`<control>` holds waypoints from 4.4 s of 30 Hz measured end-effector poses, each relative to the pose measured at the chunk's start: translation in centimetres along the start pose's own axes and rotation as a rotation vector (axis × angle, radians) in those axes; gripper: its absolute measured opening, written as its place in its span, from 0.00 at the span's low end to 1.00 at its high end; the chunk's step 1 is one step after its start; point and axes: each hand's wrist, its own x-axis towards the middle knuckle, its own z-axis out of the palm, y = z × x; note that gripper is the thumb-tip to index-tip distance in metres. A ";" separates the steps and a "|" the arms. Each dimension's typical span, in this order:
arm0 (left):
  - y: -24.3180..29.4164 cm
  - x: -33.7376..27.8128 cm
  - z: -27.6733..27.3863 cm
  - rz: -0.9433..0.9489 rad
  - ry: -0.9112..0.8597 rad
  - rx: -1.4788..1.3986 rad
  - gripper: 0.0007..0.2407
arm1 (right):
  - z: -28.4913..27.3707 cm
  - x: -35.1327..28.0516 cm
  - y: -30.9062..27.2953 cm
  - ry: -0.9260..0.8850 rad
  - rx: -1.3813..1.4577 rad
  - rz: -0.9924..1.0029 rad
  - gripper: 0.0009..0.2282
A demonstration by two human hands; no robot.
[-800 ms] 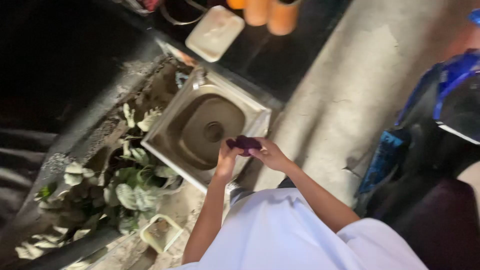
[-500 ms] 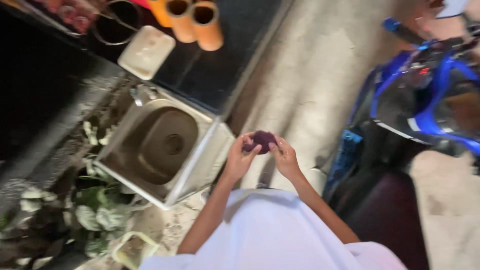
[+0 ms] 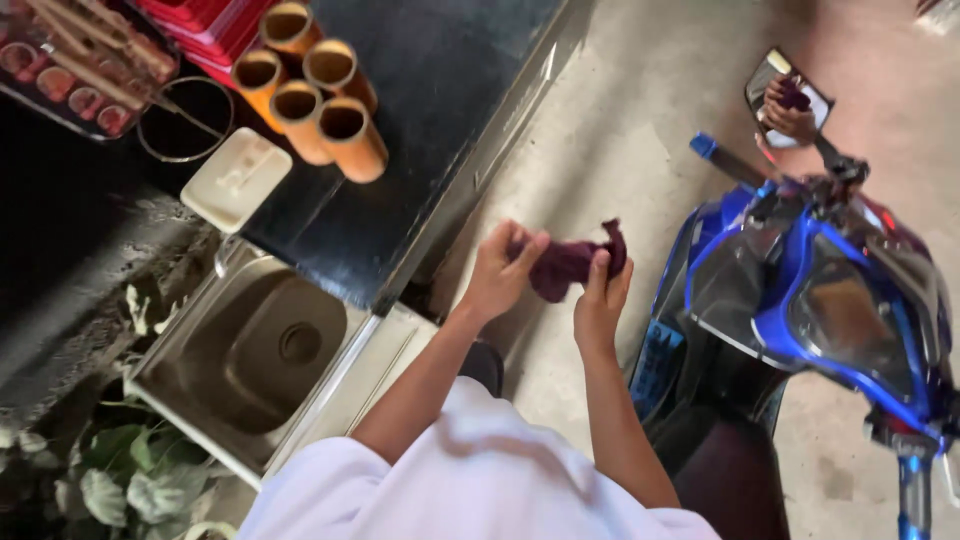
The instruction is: Washing and drying bamboo cups and plastic baskets at a counter.
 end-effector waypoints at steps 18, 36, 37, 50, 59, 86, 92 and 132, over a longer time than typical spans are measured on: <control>11.2 33.2 -3.1 0.506 0.204 0.427 0.15 | 17.1 32.7 -7.3 -0.272 0.002 -0.462 0.16; 7.9 46.2 -10.7 0.040 0.616 0.592 0.17 | 36.8 57.1 -4.4 -0.800 -0.015 -0.205 0.13; 6.7 46.3 -11.3 0.039 0.630 0.591 0.17 | 37.5 57.0 -3.0 -0.814 -0.013 -0.209 0.13; 6.8 44.9 -13.3 -0.038 0.607 0.479 0.13 | 40.1 57.4 -0.9 -1.132 -0.303 -0.296 0.17; 0.6 48.8 -9.9 -0.083 0.820 0.874 0.13 | 42.4 60.8 -1.5 -1.367 -0.698 -0.929 0.36; -4.2 55.2 -0.1 -0.564 0.558 1.217 0.54 | 41.4 65.7 4.6 -1.791 -0.357 -1.343 0.25; -3.7 52.3 4.3 -0.523 0.508 1.029 0.49 | 34.7 66.5 3.3 -1.830 -0.290 -1.281 0.23; -10.5 55.6 13.0 -0.769 1.872 1.032 0.27 | 40.4 63.6 5.8 -2.399 0.293 -1.948 0.29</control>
